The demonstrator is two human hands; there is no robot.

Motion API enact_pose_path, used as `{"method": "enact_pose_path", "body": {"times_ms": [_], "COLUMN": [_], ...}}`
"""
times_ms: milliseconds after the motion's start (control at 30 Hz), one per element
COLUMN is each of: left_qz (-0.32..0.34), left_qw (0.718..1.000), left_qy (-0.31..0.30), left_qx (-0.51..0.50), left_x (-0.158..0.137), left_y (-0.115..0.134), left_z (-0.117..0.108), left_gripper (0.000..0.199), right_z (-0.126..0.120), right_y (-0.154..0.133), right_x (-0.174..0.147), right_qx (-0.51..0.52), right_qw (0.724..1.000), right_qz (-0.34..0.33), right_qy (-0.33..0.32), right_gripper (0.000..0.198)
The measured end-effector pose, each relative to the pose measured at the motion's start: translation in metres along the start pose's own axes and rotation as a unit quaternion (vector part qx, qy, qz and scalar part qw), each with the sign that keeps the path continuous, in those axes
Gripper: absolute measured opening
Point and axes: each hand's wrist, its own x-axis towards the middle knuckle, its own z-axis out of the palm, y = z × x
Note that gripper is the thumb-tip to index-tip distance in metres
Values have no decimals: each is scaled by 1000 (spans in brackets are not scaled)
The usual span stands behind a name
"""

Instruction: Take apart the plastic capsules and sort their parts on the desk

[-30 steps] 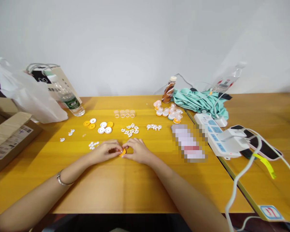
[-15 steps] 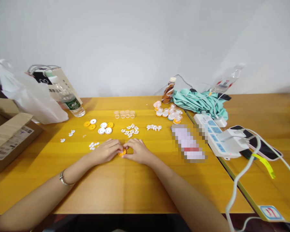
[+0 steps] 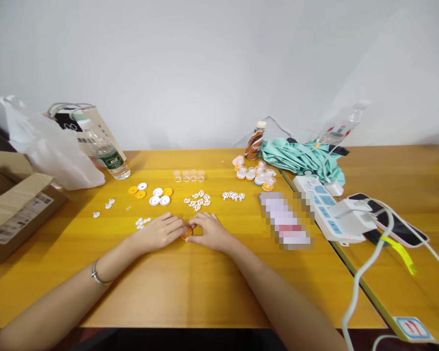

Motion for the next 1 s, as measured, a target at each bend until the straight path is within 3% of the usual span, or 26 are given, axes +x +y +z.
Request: {"method": "enact_pose_path", "body": {"times_ms": [567,1000], "left_qz": [78,47], "left_qw": [994,998], "left_qy": [16,26], "left_qx": [70,29], "left_x": [-1,-3], "left_y": [-3,-6], "left_z": [-7,-2], "left_gripper": [16,13], "right_z": [1,1], "right_y": [1,1], "right_x": [-2,-2], "right_qx": [11,7], "right_qw": [1000,1000], "right_qz": [-6,-2], "right_qy": [4,4], "right_gripper": [28,28]}}
